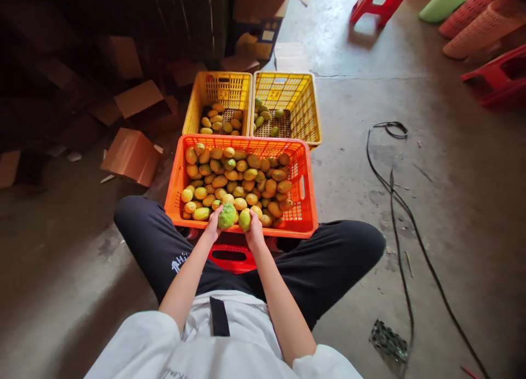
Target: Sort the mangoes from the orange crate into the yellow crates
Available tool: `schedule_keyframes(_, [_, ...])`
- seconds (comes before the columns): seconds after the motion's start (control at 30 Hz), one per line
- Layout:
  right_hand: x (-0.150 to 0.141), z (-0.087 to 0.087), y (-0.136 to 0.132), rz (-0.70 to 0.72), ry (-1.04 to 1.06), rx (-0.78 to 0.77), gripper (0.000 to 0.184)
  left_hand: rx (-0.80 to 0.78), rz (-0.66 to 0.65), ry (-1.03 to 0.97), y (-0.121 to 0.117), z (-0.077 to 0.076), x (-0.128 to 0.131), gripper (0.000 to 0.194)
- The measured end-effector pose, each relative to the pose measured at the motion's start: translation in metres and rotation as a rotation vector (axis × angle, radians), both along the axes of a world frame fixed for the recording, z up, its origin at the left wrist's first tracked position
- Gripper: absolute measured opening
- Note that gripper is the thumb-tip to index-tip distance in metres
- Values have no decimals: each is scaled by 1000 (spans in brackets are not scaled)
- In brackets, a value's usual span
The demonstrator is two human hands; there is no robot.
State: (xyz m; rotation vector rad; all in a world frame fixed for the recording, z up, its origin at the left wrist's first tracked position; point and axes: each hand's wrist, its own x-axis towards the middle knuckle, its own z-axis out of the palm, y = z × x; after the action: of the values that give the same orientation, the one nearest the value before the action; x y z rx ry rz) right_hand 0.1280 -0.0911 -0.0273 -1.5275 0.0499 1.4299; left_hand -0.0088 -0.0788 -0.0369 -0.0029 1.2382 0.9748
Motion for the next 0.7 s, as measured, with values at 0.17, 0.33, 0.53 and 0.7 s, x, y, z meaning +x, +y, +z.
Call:
schedule_keyframes(0.17, [-1,3,1,-49,53,-21,18,-41,-1,-23,0,-4,-2,42])
schedule_keyframes(0.33, [-3,3,1,15,74,7,23,-45,-13,-37,0,0,-1,48])
schedule_keyframes(0.53, [-2,6,2,16,55,-12,35,21,-6,-35,-1,7,-2,43])
schedule_keyframes(0.7, [-3,9,-3,28,-73,120,58,81,-25,-14,-5,9,0,40])
